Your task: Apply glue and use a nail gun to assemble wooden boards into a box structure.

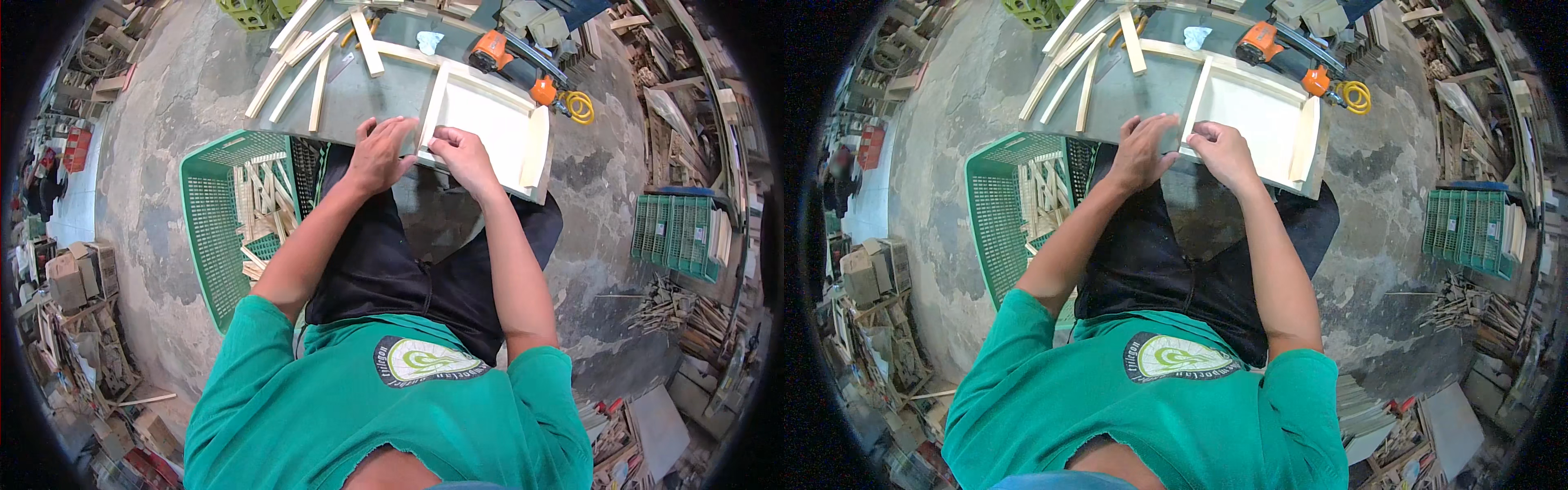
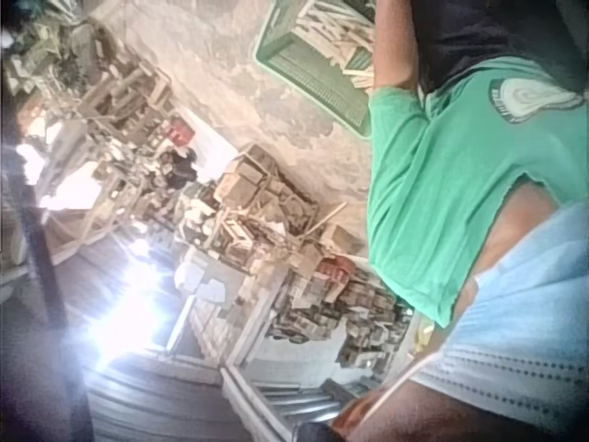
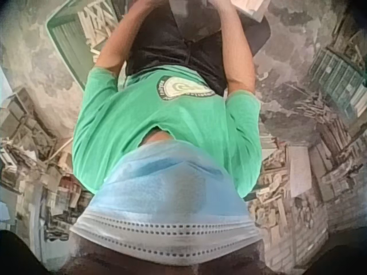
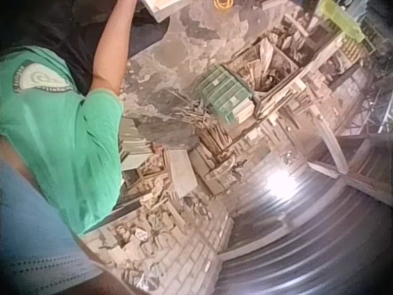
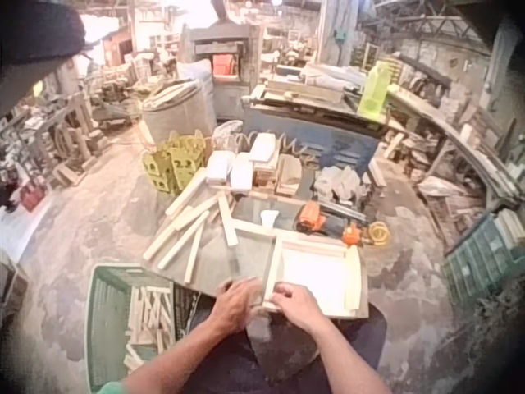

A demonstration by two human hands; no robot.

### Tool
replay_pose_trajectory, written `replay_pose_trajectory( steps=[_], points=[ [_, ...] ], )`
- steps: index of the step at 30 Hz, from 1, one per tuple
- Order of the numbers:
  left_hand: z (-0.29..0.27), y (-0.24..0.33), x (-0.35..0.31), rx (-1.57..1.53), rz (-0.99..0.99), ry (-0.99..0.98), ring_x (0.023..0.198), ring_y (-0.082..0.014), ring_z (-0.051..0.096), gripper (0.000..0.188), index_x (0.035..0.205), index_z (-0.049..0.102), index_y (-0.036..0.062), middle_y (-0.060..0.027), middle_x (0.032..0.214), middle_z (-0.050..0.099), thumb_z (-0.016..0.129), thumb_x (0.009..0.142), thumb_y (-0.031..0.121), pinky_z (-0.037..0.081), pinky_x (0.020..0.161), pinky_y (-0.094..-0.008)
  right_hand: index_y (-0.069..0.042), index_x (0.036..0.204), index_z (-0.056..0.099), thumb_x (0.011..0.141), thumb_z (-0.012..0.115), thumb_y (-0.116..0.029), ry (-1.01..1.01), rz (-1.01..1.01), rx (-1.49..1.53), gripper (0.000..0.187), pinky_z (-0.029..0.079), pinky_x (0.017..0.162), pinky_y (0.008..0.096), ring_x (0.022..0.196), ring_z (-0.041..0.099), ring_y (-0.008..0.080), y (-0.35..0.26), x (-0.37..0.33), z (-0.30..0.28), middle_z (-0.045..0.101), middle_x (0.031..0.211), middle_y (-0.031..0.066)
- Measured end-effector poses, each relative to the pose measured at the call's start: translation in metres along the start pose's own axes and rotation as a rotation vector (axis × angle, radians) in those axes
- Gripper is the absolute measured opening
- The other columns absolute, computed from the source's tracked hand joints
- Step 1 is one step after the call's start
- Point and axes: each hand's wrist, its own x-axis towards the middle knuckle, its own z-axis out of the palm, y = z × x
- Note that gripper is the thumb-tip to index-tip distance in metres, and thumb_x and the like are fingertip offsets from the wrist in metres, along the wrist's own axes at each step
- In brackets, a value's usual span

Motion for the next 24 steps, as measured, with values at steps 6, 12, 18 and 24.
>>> replay_pose_trajectory(
  steps=[6,12,18,24],
  points=[
    [-0.02,-0.003,0.022,0.011,0.179,-0.195,0.14,-0.0251,0.055,0.09,0.161,0.04,0.0222,-0.0052,0.145,0.061,0.085,0.083,0.02,0.033,0.12,-0.0559,0.004,0.121,0.074,0.1,0.069,-0.019,-0.006,0.017,-0.053,0.032,0.053,0.088,0.0292,0.093,0.068,0.0114,-0.002,-0.004,-0.003,0.076,0.103,0.005],
    [-0.019,-0.005,0.022,-0.011,0.166,-0.233,0.142,-0.0252,0.053,0.092,0.162,0.039,0.0266,-0.0053,0.143,0.062,0.083,0.082,0.017,0.031,0.123,-0.0571,0.0,0.125,0.074,0.094,0.075,-0.032,0.054,-0.038,-0.027,0.044,0.056,0.091,0.0361,0.098,0.075,0.0232,-0.009,0.006,-0.024,0.079,0.107,0.015],
    [-0.02,-0.002,0.027,-0.053,0.177,-0.249,0.145,-0.0263,0.051,0.09,0.162,0.04,0.0262,-0.0047,0.141,0.063,0.082,0.083,0.016,0.028,0.125,-0.0579,-0.005,0.137,0.068,0.092,0.075,-0.035,0.456,-0.371,-0.472,0.054,0.055,0.101,0.0462,0.113,0.072,0.035,-0.012,0.096,-0.13,0.076,0.121,0.0157],
    [-0.02,-0.005,0.027,-0.043,0.152,-0.285,0.146,-0.0266,0.05,0.09,0.162,0.041,0.0243,-0.0042,0.146,0.062,0.082,0.082,0.017,0.026,0.126,-0.0576,-0.011,0.165,0.027,0.088,0.066,-0.021,0.108,0.045,-1.174,0.087,0.05,0.107,0.0559,0.124,0.066,0.043,-0.013,0.148,-0.179,0.069,0.133,0.0246]
  ],
)
